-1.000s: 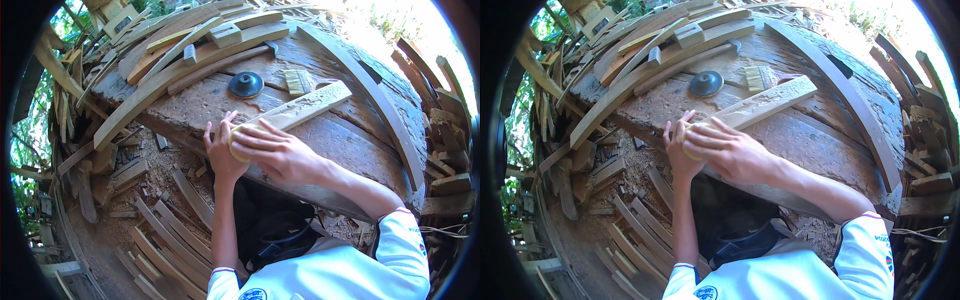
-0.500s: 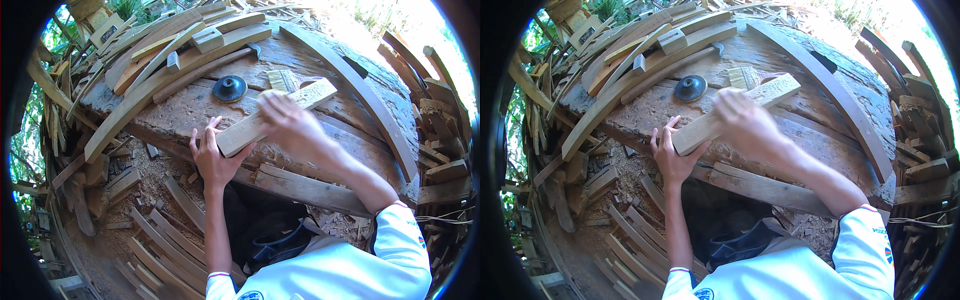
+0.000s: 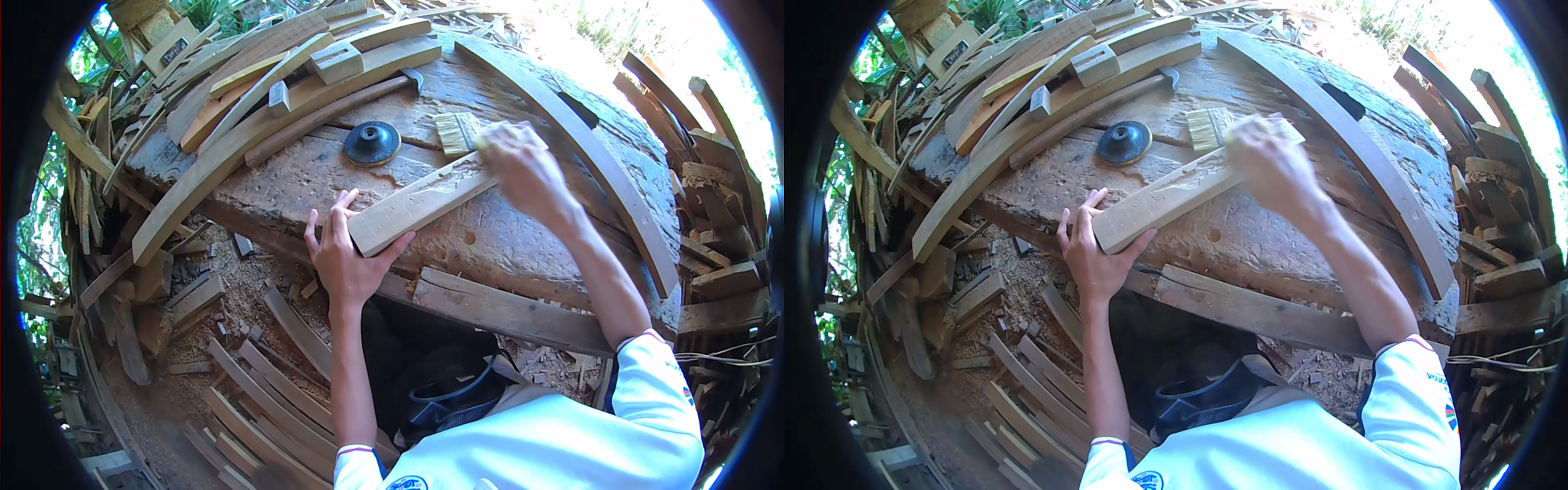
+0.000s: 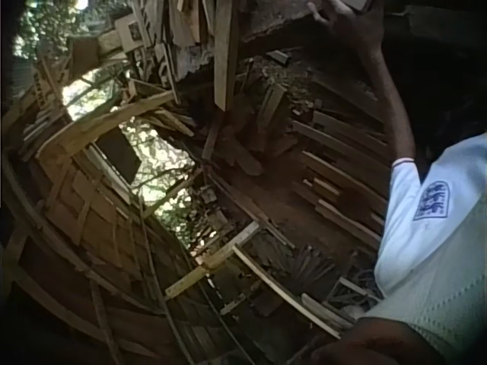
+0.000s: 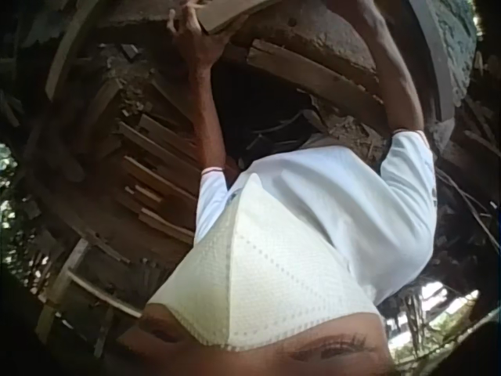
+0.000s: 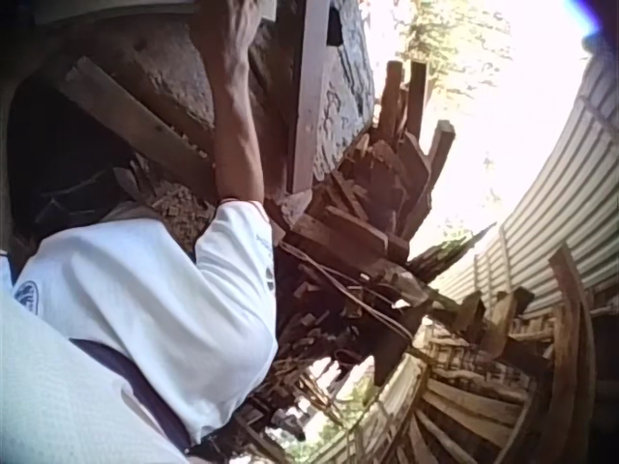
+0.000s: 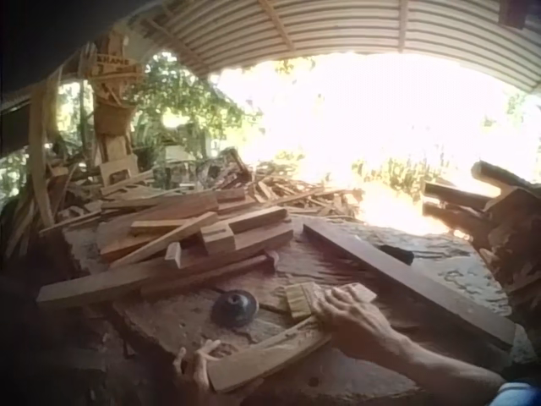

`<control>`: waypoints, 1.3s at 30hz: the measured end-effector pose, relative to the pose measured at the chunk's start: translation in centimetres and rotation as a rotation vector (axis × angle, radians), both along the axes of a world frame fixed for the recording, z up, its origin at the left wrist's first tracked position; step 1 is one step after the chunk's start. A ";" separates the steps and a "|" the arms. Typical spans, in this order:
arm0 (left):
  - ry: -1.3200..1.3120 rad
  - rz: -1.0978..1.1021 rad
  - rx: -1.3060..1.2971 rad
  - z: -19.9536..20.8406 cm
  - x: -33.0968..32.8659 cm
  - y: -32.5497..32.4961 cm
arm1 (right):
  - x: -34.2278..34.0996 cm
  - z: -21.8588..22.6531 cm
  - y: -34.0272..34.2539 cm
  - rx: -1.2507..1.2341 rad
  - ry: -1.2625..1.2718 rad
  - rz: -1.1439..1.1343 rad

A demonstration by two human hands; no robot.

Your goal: The person carves a rectangular wooden block using a small hand tool, creating a textured surface. They then brush away the wood shavings with a brush and wipe the surface with a yellow sponge. The work is performed on a wooden table in an outdoor setting.

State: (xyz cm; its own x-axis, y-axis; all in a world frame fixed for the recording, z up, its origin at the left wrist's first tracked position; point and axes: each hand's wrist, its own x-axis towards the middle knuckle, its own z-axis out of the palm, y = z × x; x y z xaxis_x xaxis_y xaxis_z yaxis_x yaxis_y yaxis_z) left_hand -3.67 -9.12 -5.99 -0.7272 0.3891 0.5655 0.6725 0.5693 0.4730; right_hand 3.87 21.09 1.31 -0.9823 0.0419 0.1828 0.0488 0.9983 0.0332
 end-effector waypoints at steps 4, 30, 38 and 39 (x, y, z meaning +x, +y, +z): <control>0.007 -0.013 -0.014 -0.2 -0.3 0.1 | 0.8 -1.1 -7.4 -0.122 0.234 0.353; 0.015 -0.015 -0.019 -0.1 0.0 0.1 | 3.1 -1.9 3.7 -0.140 0.243 -0.218; 0.031 -0.017 -0.017 -0.4 -0.2 -0.3 | 2.6 -1.4 -2.9 -0.253 0.169 0.377; 0.045 -0.012 -0.016 -0.5 -0.2 -0.3 | 2.6 -1.7 -0.6 -0.150 0.201 0.271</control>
